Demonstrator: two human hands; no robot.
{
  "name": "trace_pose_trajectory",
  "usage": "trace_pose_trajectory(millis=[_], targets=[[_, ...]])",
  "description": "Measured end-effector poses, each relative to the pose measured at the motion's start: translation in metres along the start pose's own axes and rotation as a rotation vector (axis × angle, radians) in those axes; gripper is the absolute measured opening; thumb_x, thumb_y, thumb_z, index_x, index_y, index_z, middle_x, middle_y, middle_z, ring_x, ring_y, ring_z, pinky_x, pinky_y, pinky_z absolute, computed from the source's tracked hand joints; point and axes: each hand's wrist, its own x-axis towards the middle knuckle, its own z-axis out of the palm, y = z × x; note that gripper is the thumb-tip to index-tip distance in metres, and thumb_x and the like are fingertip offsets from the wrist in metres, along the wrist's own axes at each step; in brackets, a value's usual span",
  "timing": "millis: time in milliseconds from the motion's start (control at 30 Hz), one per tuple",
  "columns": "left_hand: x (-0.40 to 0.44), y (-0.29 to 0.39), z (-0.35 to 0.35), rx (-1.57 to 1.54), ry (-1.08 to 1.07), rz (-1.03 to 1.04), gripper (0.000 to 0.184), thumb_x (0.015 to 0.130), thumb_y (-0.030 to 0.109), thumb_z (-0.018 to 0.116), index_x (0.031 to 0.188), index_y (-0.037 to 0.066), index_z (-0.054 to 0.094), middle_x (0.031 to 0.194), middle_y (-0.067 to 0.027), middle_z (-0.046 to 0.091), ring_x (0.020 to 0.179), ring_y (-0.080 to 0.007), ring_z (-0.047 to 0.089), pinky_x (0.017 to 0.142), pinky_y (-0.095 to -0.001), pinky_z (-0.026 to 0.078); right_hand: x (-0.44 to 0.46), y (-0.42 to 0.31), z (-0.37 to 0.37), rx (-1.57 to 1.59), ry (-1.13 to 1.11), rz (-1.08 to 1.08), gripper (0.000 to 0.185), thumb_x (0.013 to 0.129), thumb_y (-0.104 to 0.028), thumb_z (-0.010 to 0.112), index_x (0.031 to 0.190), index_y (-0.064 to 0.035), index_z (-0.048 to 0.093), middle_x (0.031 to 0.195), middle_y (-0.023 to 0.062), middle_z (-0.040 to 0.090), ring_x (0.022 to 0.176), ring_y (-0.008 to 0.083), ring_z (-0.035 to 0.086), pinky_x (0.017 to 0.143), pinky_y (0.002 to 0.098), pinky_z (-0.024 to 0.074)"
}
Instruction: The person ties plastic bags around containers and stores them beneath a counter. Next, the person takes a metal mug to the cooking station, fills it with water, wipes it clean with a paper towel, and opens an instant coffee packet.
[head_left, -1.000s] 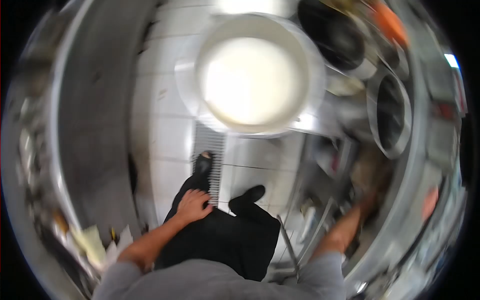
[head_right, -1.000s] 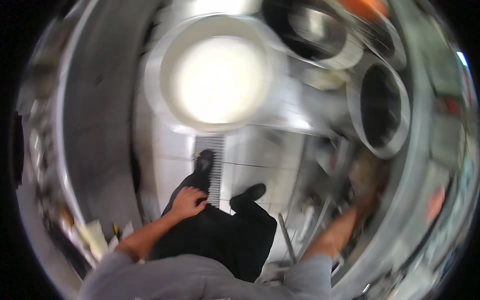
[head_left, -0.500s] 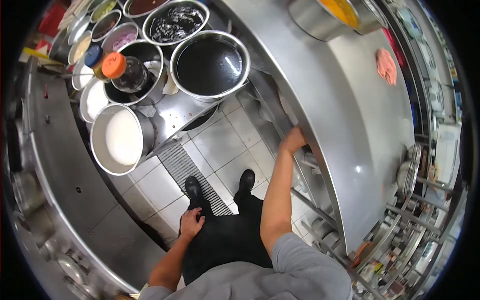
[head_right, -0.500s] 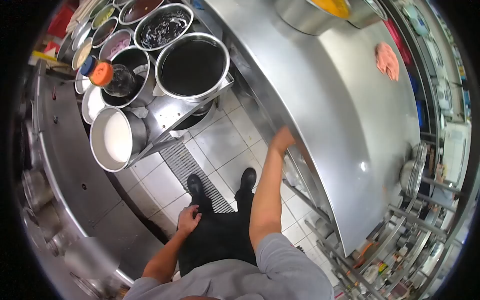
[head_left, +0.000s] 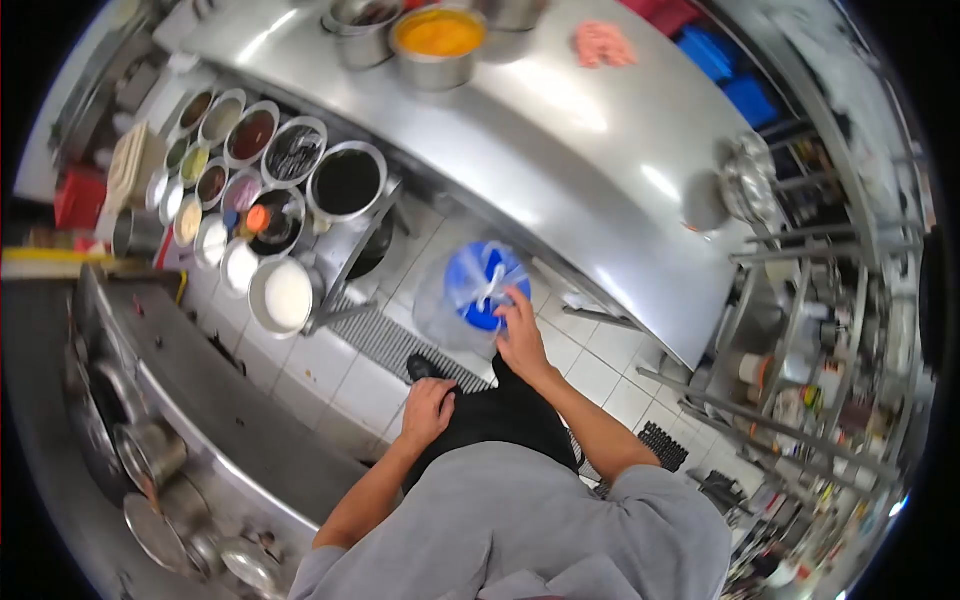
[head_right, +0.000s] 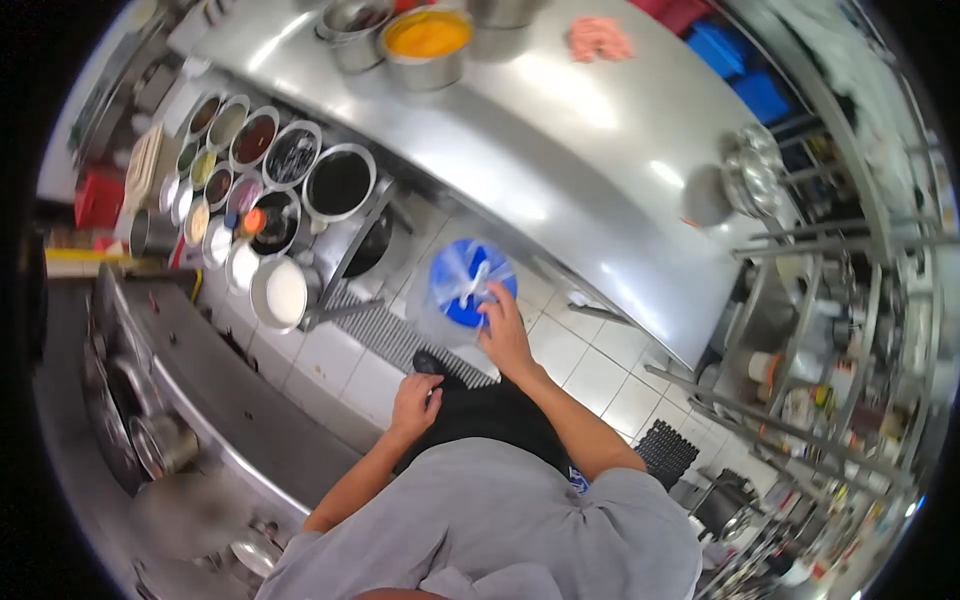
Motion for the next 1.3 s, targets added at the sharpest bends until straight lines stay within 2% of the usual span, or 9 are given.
trace_pose_trajectory(millis=[33,233,367,500,633,900,1000,1100,1300], targets=[[0.012,0.018,-0.014,-0.011,0.066,0.132,0.024,0.081,0.003,0.072,0.104,0.005,0.067,0.103,-0.0125,0.065,0.095,-0.0323,0.062,0.085,-0.0447,0.049,-0.001,-0.024,-0.037,0.014,-0.041,-0.037,0.041,0.070,0.007,0.069,0.108,-0.0024,0.057,0.146,0.0211,0.044,0.139,0.0433,0.043,0.112,0.0463,0.0402],[0.112,0.148,-0.095,-0.025,0.301,0.595,0.028,0.076,-0.002,0.072,0.102,0.005,0.065,0.108,-0.0160,0.063,0.096,-0.0352,0.062,0.081,-0.0453,0.050,-0.012,-0.103,-0.232,-0.013,0.005,-0.124,0.043,0.066,0.006,0.074,0.104,-0.0059,0.059,0.144,0.0172,0.049,0.136,0.0412,0.046,0.110,0.0466,0.0430],[0.200,0.254,-0.104,-0.113,0.327,0.649,0.034,0.080,-0.002,0.070,0.113,0.002,0.067,0.113,-0.0202,0.064,0.099,-0.0375,0.063,0.085,-0.0437,0.051,-0.006,-0.097,-0.300,-0.204,0.195,-0.200,0.044,0.065,0.004,0.078,0.103,-0.0067,0.060,0.142,0.0149,0.052,0.135,0.0391,0.048,0.107,0.0475,0.0443],[0.284,0.325,-0.060,0.013,0.160,0.669,0.029,0.084,0.005,0.070,0.113,0.005,0.069,0.111,-0.0133,0.066,0.095,-0.0347,0.063,0.084,-0.0429,0.052,0.017,-0.058,-0.319,-0.368,0.317,-0.254,0.045,0.065,-0.001,0.083,0.104,-0.0074,0.061,0.140,0.0139,0.054,0.135,0.0375,0.048,0.105,0.0505,0.0433],[0.337,0.331,-0.011,0.225,-0.008,0.554,0.027,0.086,0.010,0.069,0.112,0.009,0.073,0.106,-0.0092,0.068,0.092,-0.0338,0.063,0.082,-0.0445,0.052,0.037,-0.012,-0.325,-0.330,0.287,-0.218,0.042,0.071,-0.009,0.084,0.107,-0.0073,0.062,0.140,0.0145,0.053,0.136,0.0386,0.047,0.107,0.0518,0.0406],[0.396,0.341,0.008,0.365,-0.177,0.632,0.020,0.085,0.011,0.069,0.104,0.011,0.075,0.094,-0.0089,0.069,0.091,-0.0324,0.067,0.078,-0.0440,0.055,0.072,0.052,-0.379,-0.029,0.059,-0.290,0.021,0.090,-0.019,0.072,0.103,-0.0051,0.064,0.139,0.0163,0.057,0.137,0.0380,0.047,0.112,0.0527,0.0370],[0.403,0.350,0.004,0.468,-0.268,0.640,0.017,0.082,0.013,0.072,0.098,0.012,0.075,0.089,-0.0055,0.070,0.088,-0.0308,0.068,0.076,-0.0440,0.055,0.081,0.054,-0.375,-0.107,0.155,-0.302,0.016,0.086,-0.012,0.073,0.097,-0.0039,0.065,0.131,0.0155,0.062,0.134,0.0384,0.050,0.111,0.0515,0.0384],[0.413,0.352,0.006,0.601,-0.303,0.768,0.015,0.078,0.016,0.073,0.092,0.014,0.075,0.085,-0.0034,0.070,0.085,-0.0277,0.068,0.074,-0.0428,0.055,0.085,0.040,-0.363,-0.210,0.441,-0.296,0.015,0.081,-0.006,0.073,0.094,-0.0030,0.066,0.118,0.0148,0.062,0.125,0.0377,0.053,0.106,0.0508,0.0403],[0.417,0.356,0.021,0.845,-0.276,0.967,0.010,0.074,0.018,0.071,0.083,0.012,0.072,0.084,-0.0017,0.071,0.088,-0.0222,0.067,0.070,-0.0389,0.052,0.094,0.011,-0.347,-0.287,0.481,-0.195,0.017,0.073,-0.001,0.074,0.090,-0.0022,0.069,0.104,0.0132,0.060,0.102,0.0351,0.055,0.096,0.0497,0.0431]])
